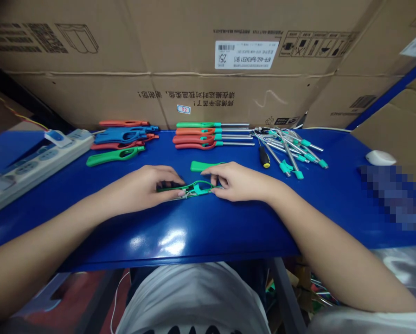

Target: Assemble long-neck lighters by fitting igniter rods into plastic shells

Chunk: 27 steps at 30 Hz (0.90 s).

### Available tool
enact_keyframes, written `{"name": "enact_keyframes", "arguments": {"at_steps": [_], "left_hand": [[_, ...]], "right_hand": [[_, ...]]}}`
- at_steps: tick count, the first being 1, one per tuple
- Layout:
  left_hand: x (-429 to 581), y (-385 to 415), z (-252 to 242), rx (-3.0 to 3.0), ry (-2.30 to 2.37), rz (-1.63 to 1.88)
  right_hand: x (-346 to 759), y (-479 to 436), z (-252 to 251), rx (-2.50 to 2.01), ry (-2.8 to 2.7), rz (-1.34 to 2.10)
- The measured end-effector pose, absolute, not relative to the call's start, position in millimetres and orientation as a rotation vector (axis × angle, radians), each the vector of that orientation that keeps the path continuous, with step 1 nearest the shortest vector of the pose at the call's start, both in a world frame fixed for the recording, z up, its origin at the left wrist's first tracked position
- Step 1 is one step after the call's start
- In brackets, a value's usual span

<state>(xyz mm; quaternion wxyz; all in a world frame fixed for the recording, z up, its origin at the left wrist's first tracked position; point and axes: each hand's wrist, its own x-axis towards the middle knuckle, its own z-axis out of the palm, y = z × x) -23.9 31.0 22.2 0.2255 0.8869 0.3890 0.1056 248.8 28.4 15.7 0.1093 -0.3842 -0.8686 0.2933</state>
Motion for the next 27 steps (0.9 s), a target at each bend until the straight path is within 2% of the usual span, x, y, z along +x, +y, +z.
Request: {"name": "enact_keyframes", "arguments": {"at_steps": [5,13,21,27], "left_hand": [[-27.2,35.4,18.5,2.397,1.091,0.254],[-24.9,40.5,11.5,2.226,1.059,0.263],[-27.2,43.5,17.4,2.155,1.05,0.197],[-26.1,43.9,13.1,2.179,1.082,0.242]], "right_hand": [[248.7,28.7,14.3,-1.108,-2.546,0.84],[241.8,30.0,6.2,-1.073,-2.604,0.603],[242.1,28.7,8.2,-1.116,-2.623,0.582],[248.2,34.1,5.7,-1.199,-2.402,0.288]]}}
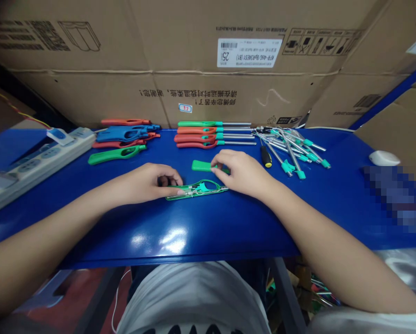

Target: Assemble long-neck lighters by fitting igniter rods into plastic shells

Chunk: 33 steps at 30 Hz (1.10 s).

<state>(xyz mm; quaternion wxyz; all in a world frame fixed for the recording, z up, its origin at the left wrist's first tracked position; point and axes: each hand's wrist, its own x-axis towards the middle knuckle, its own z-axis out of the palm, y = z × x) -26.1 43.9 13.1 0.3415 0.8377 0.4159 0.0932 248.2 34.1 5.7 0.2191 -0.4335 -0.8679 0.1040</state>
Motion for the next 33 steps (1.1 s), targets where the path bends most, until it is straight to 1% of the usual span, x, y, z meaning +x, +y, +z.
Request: {"name": "enact_keyframes", "arguments": {"at_steps": [4,8,12,16,18,22,24,28,33], "left_hand": [[-24.3,44.3,6.8,2.235,1.107,0.384],[-22.5,42.7,6.2,2.285,1.122,0.448],[-22.5,38.3,11.4,2.424,1.083,0.418],[-22.4,33.7,15.6,2.641,1.08,0.263],[-21.9,32.3,16.5,2.722,1.071,0.242],[-21.1,31.4,18.5,2.891,1.001,0.509],[-21.1,31.0,19.6,2.954,0.974,0.584],[-20.6,30.1,18.6,2.979,0.933,0.483],[-19.8,30.0,14.9,2.889,0.887,0.392]], "right_hand": [[258.2,40.0,7.1,-1.4,-2.417,0.149],[268.0,47.2,3.8,-1.404,-2.512,0.203],[273.6,52.7,0.4,-1.36,-2.58,0.303],[274.6,52.8,-0.3,-1.258,-2.654,0.287],[273.4,50.8,0.2,-1.216,-2.65,0.28],[267.0,43.3,4.5,-1.061,-2.609,0.371],[261.8,38.2,7.8,-0.976,-2.604,0.417],[252.0,28.3,14.3,-0.872,-2.615,0.496],[249.4,23.7,17.3,-0.88,-2.609,0.576]]}}
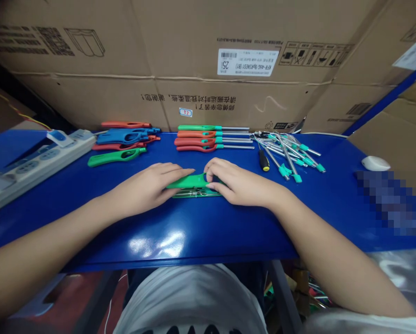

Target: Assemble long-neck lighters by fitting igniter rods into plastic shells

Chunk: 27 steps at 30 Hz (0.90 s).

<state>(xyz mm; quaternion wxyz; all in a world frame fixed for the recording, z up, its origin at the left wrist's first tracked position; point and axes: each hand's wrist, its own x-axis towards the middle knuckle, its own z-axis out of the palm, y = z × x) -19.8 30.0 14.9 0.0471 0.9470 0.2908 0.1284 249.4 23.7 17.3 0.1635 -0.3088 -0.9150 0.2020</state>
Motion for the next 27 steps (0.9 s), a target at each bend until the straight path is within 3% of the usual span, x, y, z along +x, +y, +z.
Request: {"name": "enact_keyframes", "arguments": {"at_steps": [27], "left_hand": [[-16.4,28.3,12.5,2.661,0.925,0.162]], "right_hand": [[249.5,28.3,10.9,-0.978,-2.731,0.512]]}}
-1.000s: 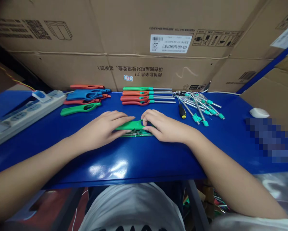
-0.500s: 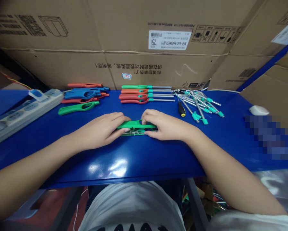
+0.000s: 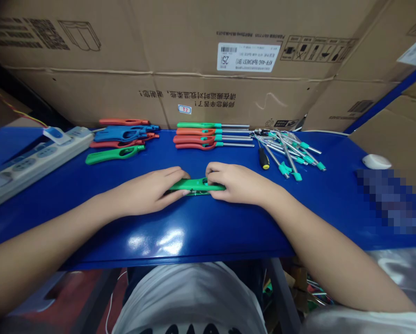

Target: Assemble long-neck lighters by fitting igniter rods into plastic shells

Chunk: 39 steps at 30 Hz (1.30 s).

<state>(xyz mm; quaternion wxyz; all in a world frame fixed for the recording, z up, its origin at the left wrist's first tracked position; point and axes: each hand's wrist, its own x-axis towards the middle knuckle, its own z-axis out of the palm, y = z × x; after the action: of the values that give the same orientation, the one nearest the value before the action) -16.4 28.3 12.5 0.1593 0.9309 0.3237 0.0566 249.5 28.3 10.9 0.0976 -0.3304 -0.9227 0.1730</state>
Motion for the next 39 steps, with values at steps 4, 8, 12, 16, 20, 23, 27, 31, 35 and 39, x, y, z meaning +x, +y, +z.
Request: {"name": "enact_keyframes", "arguments": {"at_steps": [4,8,12,16,20,23,27,31,35,39], "left_hand": [[-16.5,28.8,13.2,2.649,0.923,0.163],[-17.5,28.8,14.2,2.634,0.921,0.173],[-18.0,29.2,14.5,2.636,0.92,0.174],[-17.8,29.8,14.4,2.641,0.926,0.177],[-17.8,30.1,14.0,2.643,0.924,0.183],[-17.8,30.3,14.3,2.642,0.924,0.177],[-17.6,30.4,16.2,2.633,0.935,0.165],[-17.3,30.1,17.2,2.634,0.931,0.162],[-17.3,30.2,16.7,2.641,0.922,0.173],[-17.7,31.0,16.1,2.643,0.921,0.182]], "right_hand": [[248.2,27.3,11.9,-0.976,-2.748,0.494],[251.5,27.6,17.2,-0.928,-2.724,0.609],[256.6,28.7,22.2,-0.906,-2.717,0.656],[257.6,29.1,22.0,-0.912,-2.722,0.662],[255.8,28.8,21.0,-0.923,-2.734,0.665],[255.6,28.5,21.4,-0.904,-2.732,0.671],[257.0,28.8,21.9,-0.883,-2.728,0.682],[256.7,29.4,21.0,-0.904,-2.723,0.683],[255.5,29.3,19.7,-0.945,-2.72,0.683],[256.5,29.5,19.5,-0.893,-2.703,0.715]]}}
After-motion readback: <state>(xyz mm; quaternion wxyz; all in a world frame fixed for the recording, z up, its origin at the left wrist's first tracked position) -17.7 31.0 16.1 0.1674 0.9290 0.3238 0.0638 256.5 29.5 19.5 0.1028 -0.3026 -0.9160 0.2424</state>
